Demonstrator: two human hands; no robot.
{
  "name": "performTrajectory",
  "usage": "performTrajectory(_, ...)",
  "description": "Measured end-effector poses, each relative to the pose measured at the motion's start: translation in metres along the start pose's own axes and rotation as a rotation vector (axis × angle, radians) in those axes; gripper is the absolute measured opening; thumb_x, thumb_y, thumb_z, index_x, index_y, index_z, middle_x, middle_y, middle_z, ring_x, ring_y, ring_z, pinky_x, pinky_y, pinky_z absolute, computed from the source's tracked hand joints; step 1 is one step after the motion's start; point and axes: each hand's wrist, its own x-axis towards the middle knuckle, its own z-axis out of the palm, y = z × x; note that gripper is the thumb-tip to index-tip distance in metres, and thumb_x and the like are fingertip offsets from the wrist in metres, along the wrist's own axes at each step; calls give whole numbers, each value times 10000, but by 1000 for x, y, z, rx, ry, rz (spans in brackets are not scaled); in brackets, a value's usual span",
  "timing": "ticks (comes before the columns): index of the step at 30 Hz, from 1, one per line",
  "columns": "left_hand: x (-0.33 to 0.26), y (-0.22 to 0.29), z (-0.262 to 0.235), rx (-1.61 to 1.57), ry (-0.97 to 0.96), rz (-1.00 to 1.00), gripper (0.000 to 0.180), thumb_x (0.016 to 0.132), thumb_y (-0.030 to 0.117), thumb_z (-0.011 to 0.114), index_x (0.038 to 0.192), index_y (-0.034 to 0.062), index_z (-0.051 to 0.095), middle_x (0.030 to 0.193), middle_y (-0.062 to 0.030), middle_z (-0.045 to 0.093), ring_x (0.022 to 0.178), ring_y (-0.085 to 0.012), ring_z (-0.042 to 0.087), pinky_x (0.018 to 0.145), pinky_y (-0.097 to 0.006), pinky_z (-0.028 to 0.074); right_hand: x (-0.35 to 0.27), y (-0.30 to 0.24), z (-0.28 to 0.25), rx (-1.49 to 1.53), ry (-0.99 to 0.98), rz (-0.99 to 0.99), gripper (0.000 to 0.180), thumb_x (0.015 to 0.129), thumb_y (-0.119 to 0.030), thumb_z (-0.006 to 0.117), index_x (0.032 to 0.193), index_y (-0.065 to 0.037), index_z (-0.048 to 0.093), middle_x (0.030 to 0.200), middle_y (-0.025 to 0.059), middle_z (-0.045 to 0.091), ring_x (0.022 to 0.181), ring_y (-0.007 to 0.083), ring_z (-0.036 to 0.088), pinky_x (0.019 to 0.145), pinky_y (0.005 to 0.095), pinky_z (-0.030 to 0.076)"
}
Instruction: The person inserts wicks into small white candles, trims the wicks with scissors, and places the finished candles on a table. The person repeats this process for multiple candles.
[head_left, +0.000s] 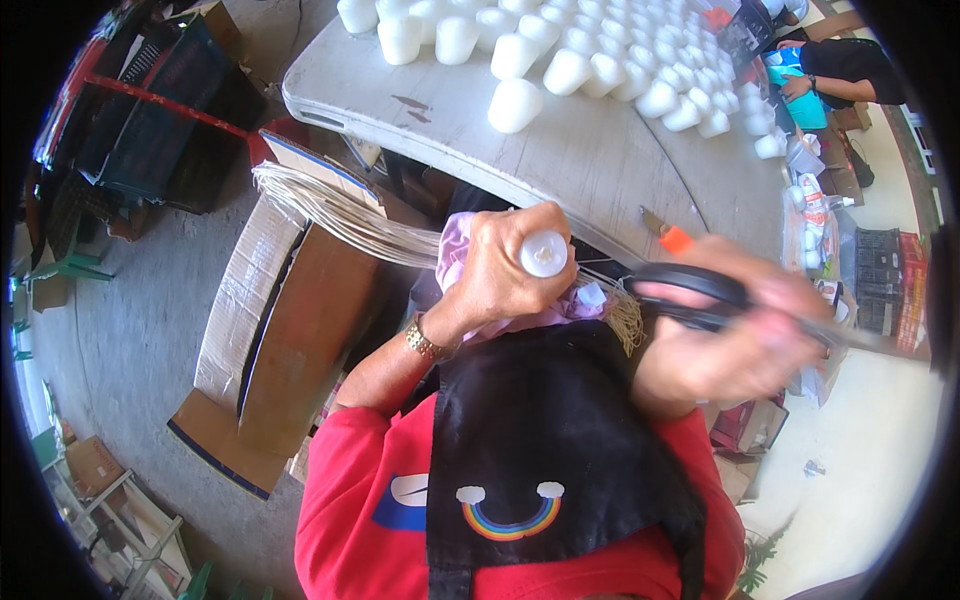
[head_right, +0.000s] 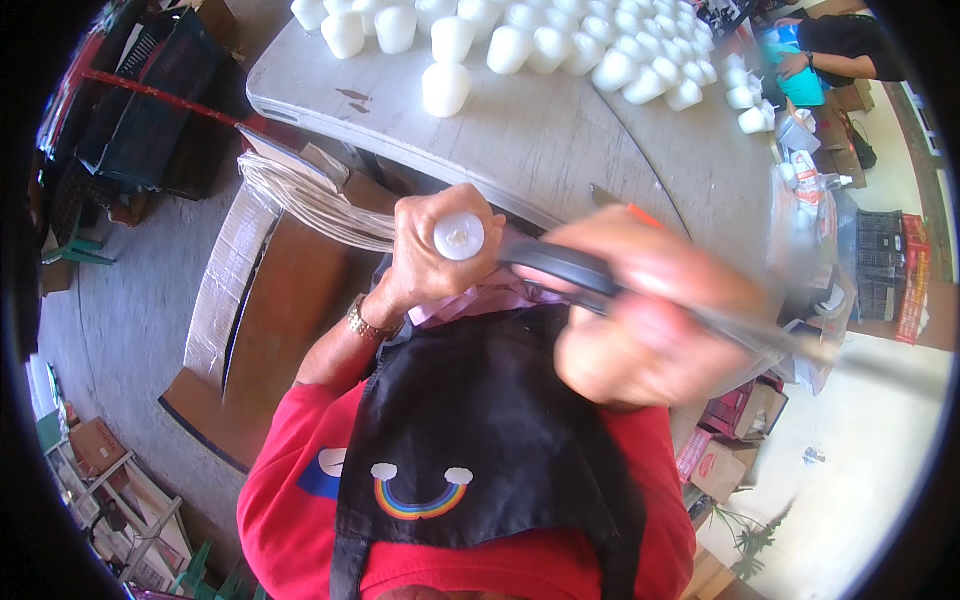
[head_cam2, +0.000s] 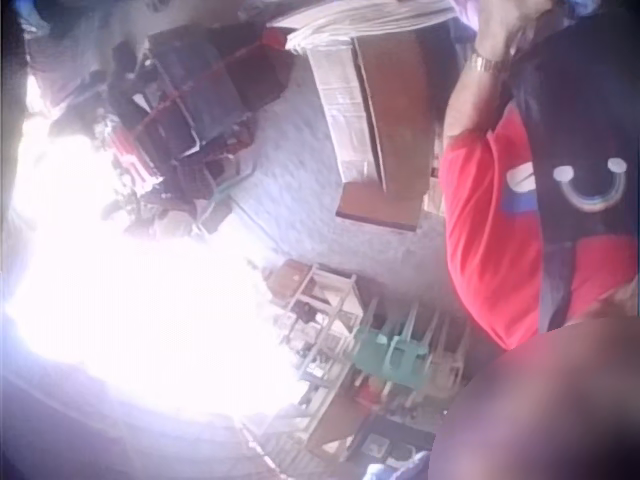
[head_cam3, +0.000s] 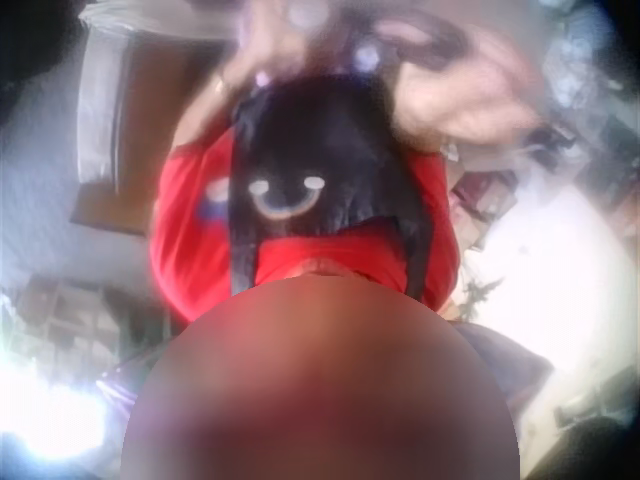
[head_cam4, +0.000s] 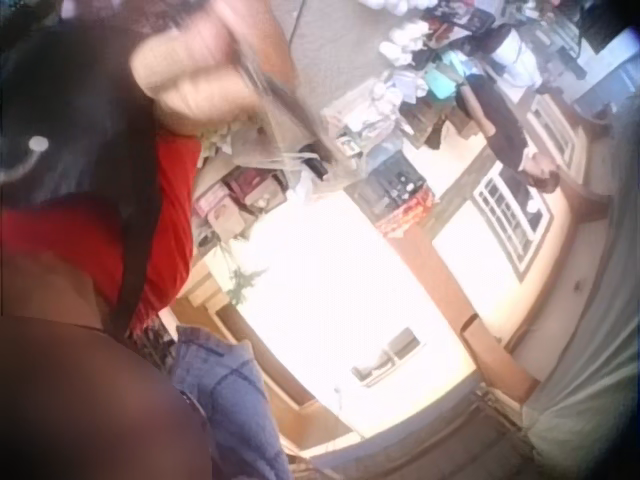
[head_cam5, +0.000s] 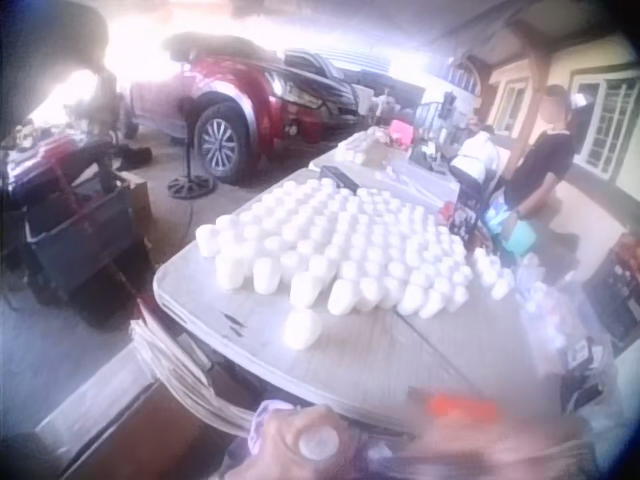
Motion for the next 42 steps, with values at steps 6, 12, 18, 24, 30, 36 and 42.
performTrajectory(6, -2, -2, -2, -7, -44, 4, 199, 604, 102, 710, 737, 44, 572, 642, -133, 590, 591, -307, 622, 555, -333, 470, 0, 2, 19, -304, -382, 100, 44, 902, -52, 596, 934, -24, 603, 796, 48, 671, 628, 174, 624, 564, 288, 482)
performTrajectory(12, -6, -2, 0, 81, 41, 77, 177, 678, 80, 734, 709, 52, 563, 628, -108, 593, 596, -301, 632, 548, -342, 479, 6, -1, 3, -178, 351, 73, 298, 1020, -304, 372, 974, -14, 419, 552, 123, 492, 377, 146, 458, 352, 254, 412)
performTrajectory(18, -27, -23, -2, 289, -94, 229, 319, 826, 336, 683, 821, 40, 564, 786, -149, 603, 729, -340, 628, 635, -407, 493, -16, 9, -4, 1, -97, 186, 93, 953, -62, 505, 971, 23, 539, 704, 129, 639, 569, 163, 629, 523, 276, 511)
performTrajectory(24, -45, -97, -5, 629, -377, 254, 309, 784, 220, 647, 986, 11, 541, 1060, -177, 543, 1069, -351, 530, 1086, -541, 312, -49, 8, -12, 38, -421, 941, 104, 961, -94, 544, 973, 5, 576, 718, 51, 629, 607, 97, 629, 557, 236, 499)
performTrajectory(30, -67, -95, -17, 896, -267, 105, 461, 800, 276, 677, 1226, 127, 585, 1140, -207, 554, 1148, -405, 517, 1034, -649, 301, -60, 11, -29, 332, -740, 1319, 152, 939, -111, 559, 1040, 0, 588, 871, 67, 617, 795, 129, 653, 730, 277, 522)
performTrajectory(36, -60, -67, -14, 985, -204, -81, 514, 821, 387, 642, 1245, 121, 523, 1026, -230, 573, 1074, -415, 564, 947, -700, 326, -66, 29, -62, 857, -919, 1237, 453, 849, -76, 483, 1289, 29, 505, 1148, 142, 629, 1074, 200, 606, 1021, 357, 401)
performTrajectory(42, -56, -69, -15, 775, -178, -183, 338, 807, 186, 580, 1127, 80, 554, 931, -221, 564, 849, -415, 589, 792, -508, 480, -89, 36, -78, 1120, -661, 1361, 592, 862, -134, 568, 1395, 31, 371, 1201, 171, 589, 1109, 251, 579, 1008, 377, 399)
